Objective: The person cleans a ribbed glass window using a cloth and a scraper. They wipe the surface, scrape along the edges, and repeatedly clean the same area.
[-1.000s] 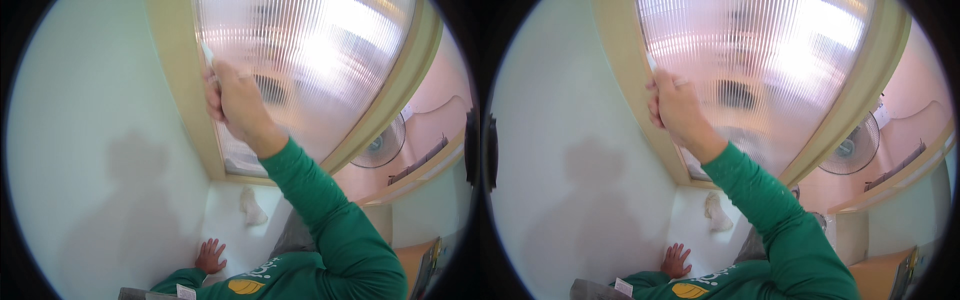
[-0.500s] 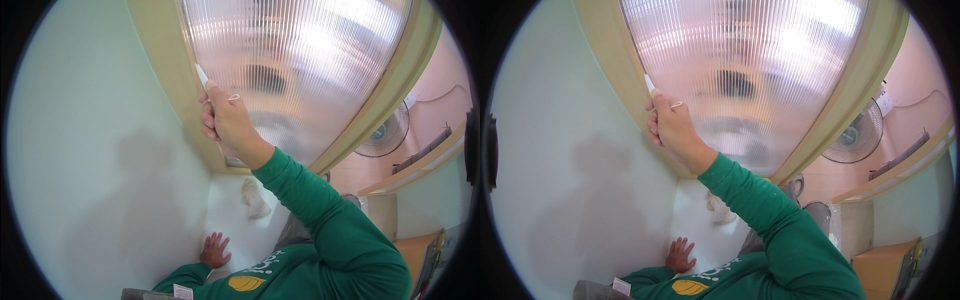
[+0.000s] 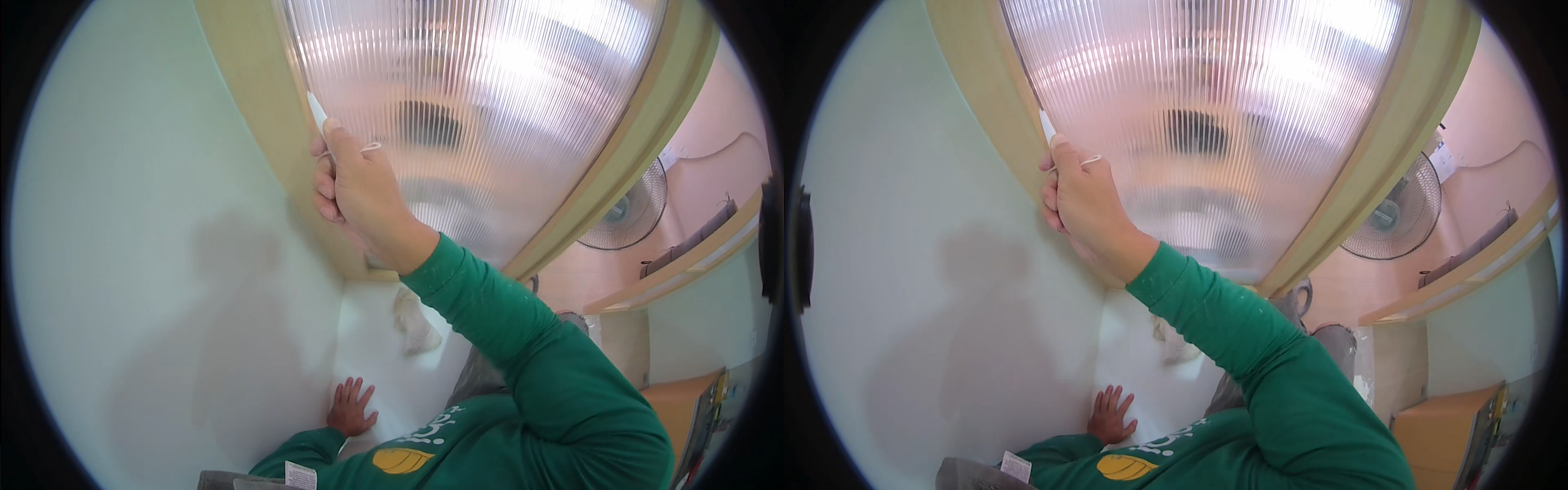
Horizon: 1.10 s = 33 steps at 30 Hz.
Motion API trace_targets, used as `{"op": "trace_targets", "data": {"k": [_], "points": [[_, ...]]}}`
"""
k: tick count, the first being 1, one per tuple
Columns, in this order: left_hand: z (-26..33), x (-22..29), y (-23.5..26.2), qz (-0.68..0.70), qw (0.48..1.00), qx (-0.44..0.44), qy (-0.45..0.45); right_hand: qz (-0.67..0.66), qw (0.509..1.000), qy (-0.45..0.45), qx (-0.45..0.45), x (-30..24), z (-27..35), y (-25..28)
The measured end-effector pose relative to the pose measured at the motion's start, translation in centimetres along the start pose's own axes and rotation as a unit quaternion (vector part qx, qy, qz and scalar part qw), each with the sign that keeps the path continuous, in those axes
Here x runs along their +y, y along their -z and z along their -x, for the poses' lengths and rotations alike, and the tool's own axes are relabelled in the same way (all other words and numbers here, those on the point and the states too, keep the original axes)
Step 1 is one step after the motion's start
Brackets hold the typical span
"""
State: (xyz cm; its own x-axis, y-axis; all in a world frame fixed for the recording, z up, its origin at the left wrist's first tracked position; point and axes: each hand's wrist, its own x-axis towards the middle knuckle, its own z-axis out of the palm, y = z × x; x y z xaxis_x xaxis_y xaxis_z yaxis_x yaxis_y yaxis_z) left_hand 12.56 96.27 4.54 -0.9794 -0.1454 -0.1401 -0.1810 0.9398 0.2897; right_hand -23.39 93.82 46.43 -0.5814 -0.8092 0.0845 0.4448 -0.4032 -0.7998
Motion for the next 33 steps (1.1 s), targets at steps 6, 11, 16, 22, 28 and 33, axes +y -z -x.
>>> {"op": "trace_targets", "data": {"k": [6, 11, 16, 22, 28, 33], "points": [[0.5, 0.0, 0.1, -0.009, 1.0, -0.013, 0.006, -0.012, 0.999, -0.04, -0.011, 0.0, 0.1, 1.5], [0.4, 0.0, 0.2, -0.006, 1.0, 0.001, -0.001, 0.007, 1.0, -0.029, -0.007, -0.6, 0.2, 1.1], [0.8, 0.2, -0.1, -0.023, 1.0, -0.004, 0.003, 0.014, 1.0, 0.008, 0.01, 0.4, 0.4, 0.2], [0.5, 0.1, 0.1, 0.0, 1.0, 0.0, 0.002, 0.077, 0.996, 0.03, 0.03, 1.4, -0.1, 0.5], [0.1, -0.1, 0.2, 0.009, 0.999, 0.028, -0.016, 0.187, 0.968, 0.162, 0.045, 2.5, -1.5, 1.0], [0.4, 0.1, 0.3, -0.006, 1.0, 0.015, -0.004, 0.203, 0.963, 0.172, 0.05, 3.0, -1.9, 1.1]]}}
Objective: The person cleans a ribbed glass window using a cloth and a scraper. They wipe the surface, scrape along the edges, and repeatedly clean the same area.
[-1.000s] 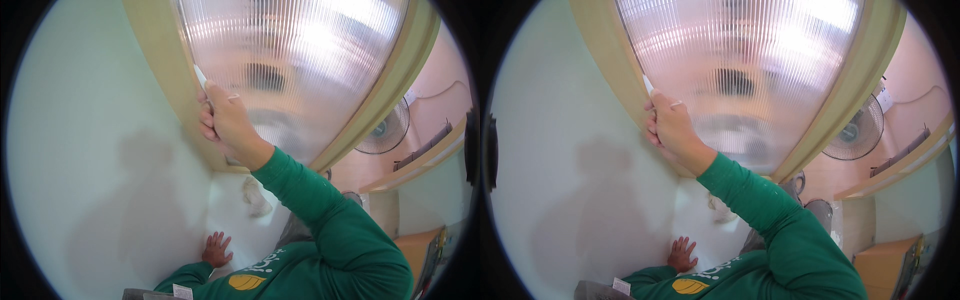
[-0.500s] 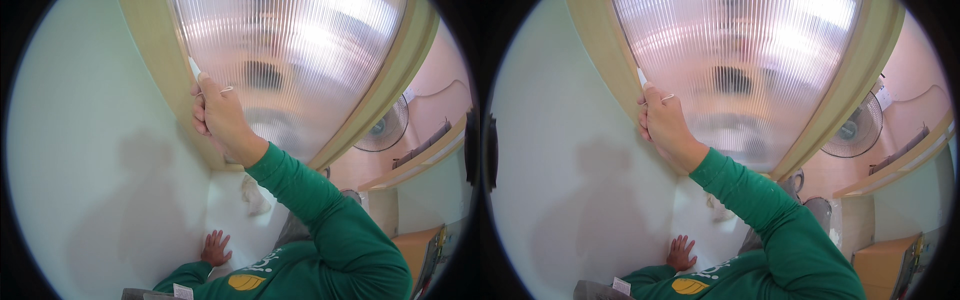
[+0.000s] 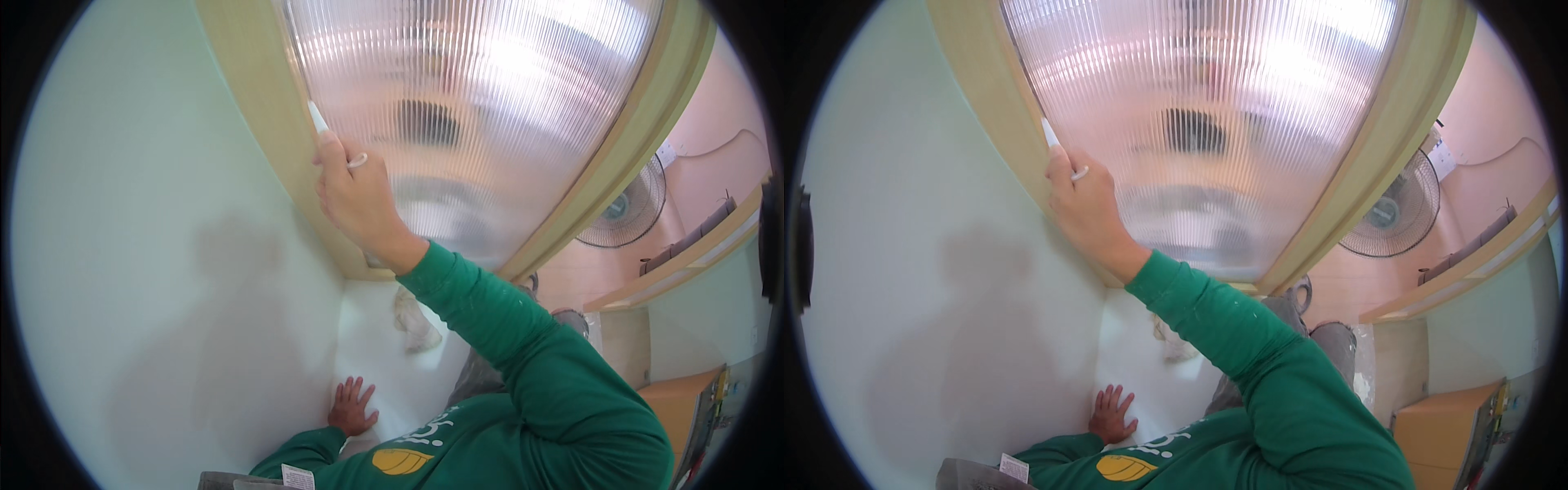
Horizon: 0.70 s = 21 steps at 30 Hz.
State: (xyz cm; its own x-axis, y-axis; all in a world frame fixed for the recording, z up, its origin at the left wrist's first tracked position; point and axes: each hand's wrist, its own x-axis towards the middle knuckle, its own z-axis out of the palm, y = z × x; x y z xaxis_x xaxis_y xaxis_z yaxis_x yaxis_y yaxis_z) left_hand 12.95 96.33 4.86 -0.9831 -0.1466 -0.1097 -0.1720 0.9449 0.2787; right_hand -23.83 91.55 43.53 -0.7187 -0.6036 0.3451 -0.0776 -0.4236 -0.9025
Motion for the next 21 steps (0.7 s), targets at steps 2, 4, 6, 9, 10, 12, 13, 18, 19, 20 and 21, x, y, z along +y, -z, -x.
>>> {"op": "trace_targets", "data": {"k": [2, 4, 6, 9, 10, 12, 13, 18, 19, 20, 21], "points": [[0.4, 0.0, -0.1, 0.003, 1.0, -0.001, -0.002, -0.002, 1.0, 0.011, 0.004, 0.2, -0.2, 0.0], [-0.3, 0.0, 0.0, 0.012, 1.0, -0.013, 0.006, 0.008, 1.0, 0.011, 0.002, 0.8, -0.5, 0.3], [-0.1, 0.1, 0.1, 0.007, 1.0, -0.02, 0.008, 0.026, 1.0, -0.008, 0.006, 1.1, 0.2, 0.7], [0.0, 0.0, 0.0, 0.003, 1.0, -0.002, 0.001, 0.123, 0.984, 0.118, 0.06, 0.9, -0.4, 0.6], [0.1, -0.1, -0.1, 0.002, 1.0, 0.006, -0.003, 0.163, 0.965, 0.186, 0.085, 0.5, -0.7, 0.4], [0.0, -0.1, -0.1, 0.013, 1.0, -0.002, -0.003, 0.276, 0.939, 0.189, 0.081, -1.0, -0.7, 0.6], [-0.1, -0.1, -0.1, 0.018, 1.0, -0.004, -0.003, 0.33, 0.921, 0.19, 0.077, -1.6, -0.6, 0.8], [0.3, 0.2, 0.4, 0.001, 1.0, -0.02, 0.006, 0.477, 0.827, 0.281, 0.098, -0.4, -0.1, 1.6], [0.4, 0.2, 0.4, 0.0, 1.0, -0.018, 0.005, 0.494, 0.812, 0.292, 0.102, -0.6, 0.0, 1.5], [0.4, 0.2, 0.4, 0.001, 1.0, -0.012, 0.002, 0.509, 0.8, 0.302, 0.104, -1.0, -0.1, 1.4], [0.4, 0.0, 0.4, 0.002, 1.0, -0.005, -0.001, 0.522, 0.787, 0.312, 0.106, -1.5, -0.2, 1.1]]}}
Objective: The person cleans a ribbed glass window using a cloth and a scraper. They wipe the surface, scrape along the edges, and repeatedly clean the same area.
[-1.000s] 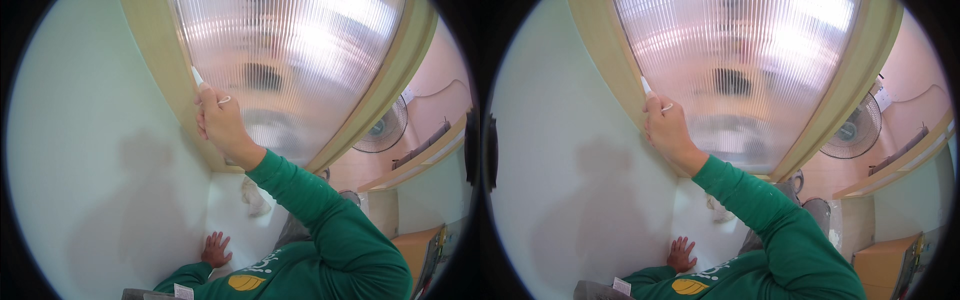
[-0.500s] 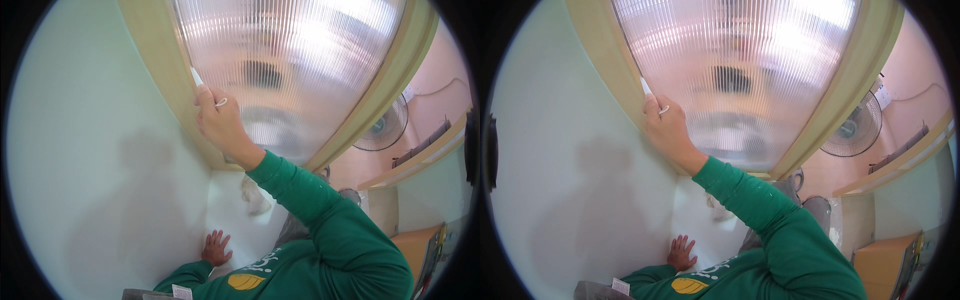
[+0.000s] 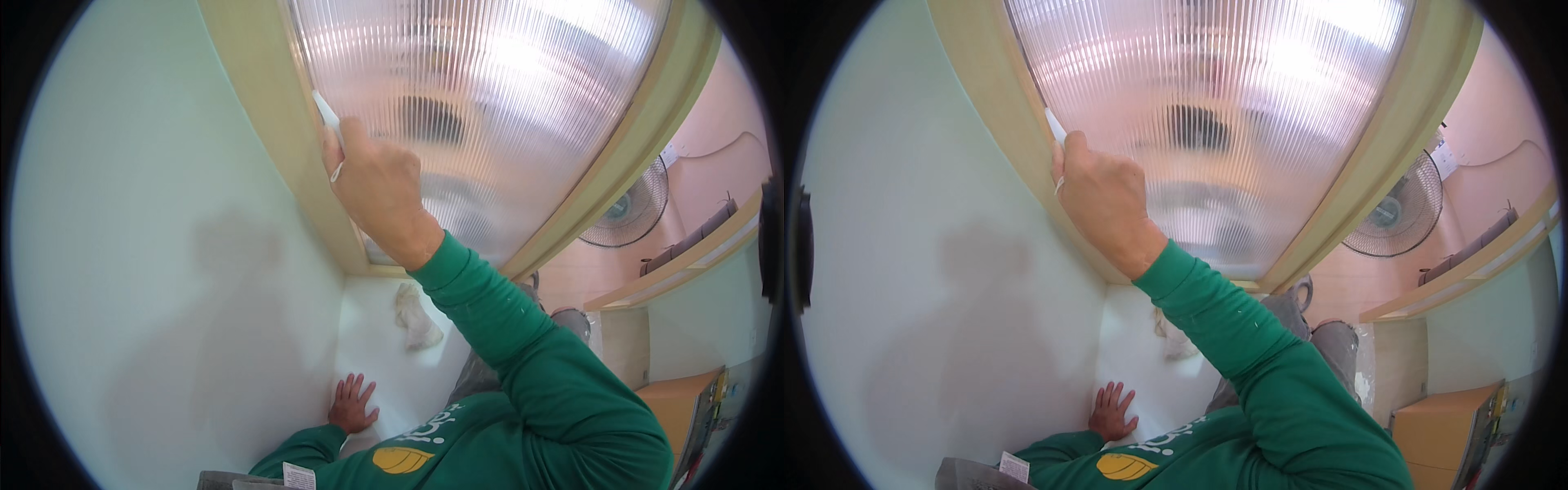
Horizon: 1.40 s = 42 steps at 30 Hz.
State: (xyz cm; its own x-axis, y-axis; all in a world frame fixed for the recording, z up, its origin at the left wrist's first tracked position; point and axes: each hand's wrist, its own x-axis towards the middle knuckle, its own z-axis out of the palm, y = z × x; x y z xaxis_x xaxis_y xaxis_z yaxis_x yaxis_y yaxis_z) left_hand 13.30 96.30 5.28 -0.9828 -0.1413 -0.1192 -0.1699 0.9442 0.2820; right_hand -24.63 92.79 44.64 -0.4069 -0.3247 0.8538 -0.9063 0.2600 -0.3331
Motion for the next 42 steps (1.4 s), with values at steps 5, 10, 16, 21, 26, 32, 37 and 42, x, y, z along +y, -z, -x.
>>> {"op": "trace_targets", "data": {"k": [5, 10, 16, 21, 26, 32, 37, 42], "points": [[0.4, -0.3, 0.0, -0.004, 1.0, -0.008, 0.008, 0.023, 0.999, 0.04, -0.013, -0.2, 0.7, 0.0], [0.8, -0.4, 0.0, 0.007, 1.0, 0.009, -0.001, 0.075, 0.993, 0.086, -0.029, -0.3, -0.2, 0.9], [1.3, -0.4, 0.2, 0.004, 1.0, -0.016, 0.014, 0.091, 0.983, 0.16, -0.021, 0.7, -0.5, 1.0], [0.6, -0.4, -0.4, -0.001, 1.0, -0.014, 0.01, 0.117, 0.97, 0.21, -0.043, 1.9, -1.5, 1.9], [-0.4, 0.0, -1.2, 0.009, 0.999, -0.024, 0.021, 0.115, 0.969, 0.208, -0.06, 3.0, -1.3, 1.8], [0.3, 0.8, 1.1, 0.019, 0.999, -0.027, 0.024, 0.087, 0.978, 0.178, -0.058, 2.9, -2.2, 2.1], [0.8, 1.1, 0.9, 0.002, 1.0, -0.019, 0.022, 0.087, 0.981, 0.173, -0.031, 1.8, -3.8, 2.4], [0.5, 0.8, 0.8, 0.01, 0.999, -0.027, 0.023, 0.1, 0.977, 0.176, -0.071, 2.4, -2.1, 2.7]]}}
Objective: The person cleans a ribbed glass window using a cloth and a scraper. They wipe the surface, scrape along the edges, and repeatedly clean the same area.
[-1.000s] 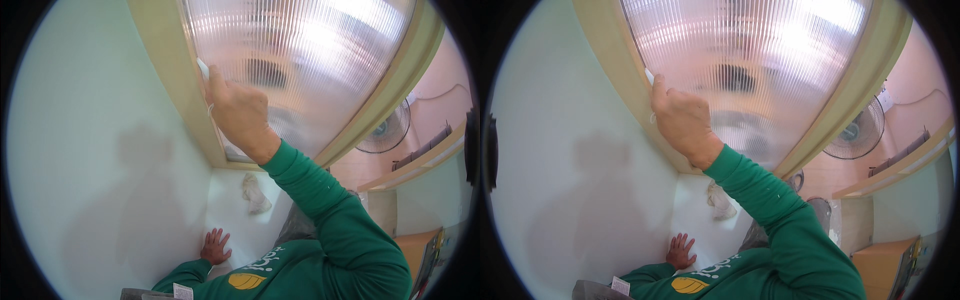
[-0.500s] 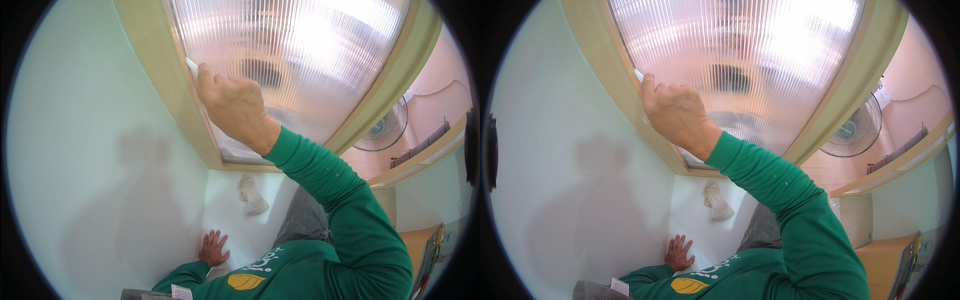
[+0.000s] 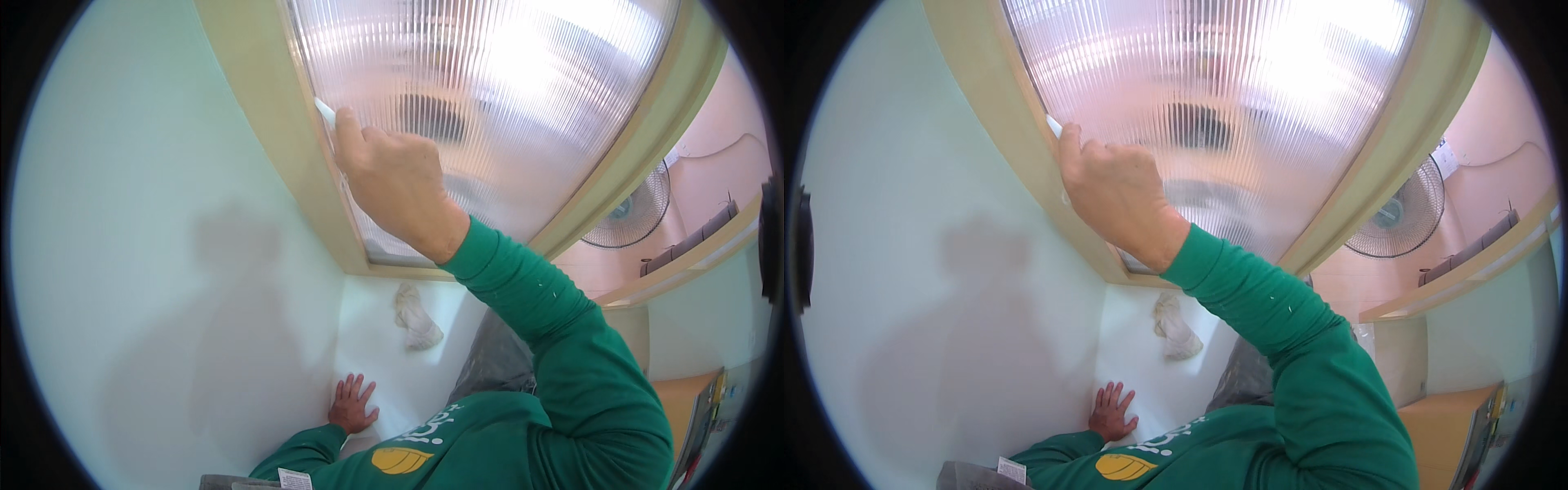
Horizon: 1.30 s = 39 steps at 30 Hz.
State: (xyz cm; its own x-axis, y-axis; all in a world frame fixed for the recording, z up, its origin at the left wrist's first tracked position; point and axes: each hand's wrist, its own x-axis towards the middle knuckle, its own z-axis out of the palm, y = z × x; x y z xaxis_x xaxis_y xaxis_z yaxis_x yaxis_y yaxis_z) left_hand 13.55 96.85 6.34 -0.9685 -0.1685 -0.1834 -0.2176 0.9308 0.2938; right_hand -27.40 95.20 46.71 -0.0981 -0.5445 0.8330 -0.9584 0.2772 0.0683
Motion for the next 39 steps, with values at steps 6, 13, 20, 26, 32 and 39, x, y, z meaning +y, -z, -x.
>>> {"op": "trace_targets", "data": {"k": [6, 13, 20, 26, 32, 39], "points": [[0.2, -0.3, 0.3, 0.006, 1.0, 0.005, -0.008, 0.003, 1.0, -0.012, 0.0, -0.7, -0.4, -0.1], [-0.9, 0.3, -0.3, -0.007, 1.0, -0.01, -0.002, -0.101, 0.99, -0.077, 0.066, 0.6, -0.1, -1.3], [-1.0, 0.3, -0.4, -0.001, 1.0, -0.007, 0.0, -0.212, 0.965, -0.154, 0.022, 1.3, 0.8, -1.3], [-0.7, -0.4, -0.5, 0.007, 1.0, 0.0, -0.009, -0.076, 0.991, -0.091, 0.067, -0.8, 0.8, -1.0], [-0.8, -0.6, -0.4, -0.001, 1.0, 0.01, -0.017, -0.053, 0.994, -0.075, 0.068, -1.0, 0.1, -2.0], [-0.6, -0.7, -0.5, 0.014, 0.999, 0.024, -0.017, -0.233, 0.957, -0.156, 0.077, -0.4, -4.0, -0.4]]}}
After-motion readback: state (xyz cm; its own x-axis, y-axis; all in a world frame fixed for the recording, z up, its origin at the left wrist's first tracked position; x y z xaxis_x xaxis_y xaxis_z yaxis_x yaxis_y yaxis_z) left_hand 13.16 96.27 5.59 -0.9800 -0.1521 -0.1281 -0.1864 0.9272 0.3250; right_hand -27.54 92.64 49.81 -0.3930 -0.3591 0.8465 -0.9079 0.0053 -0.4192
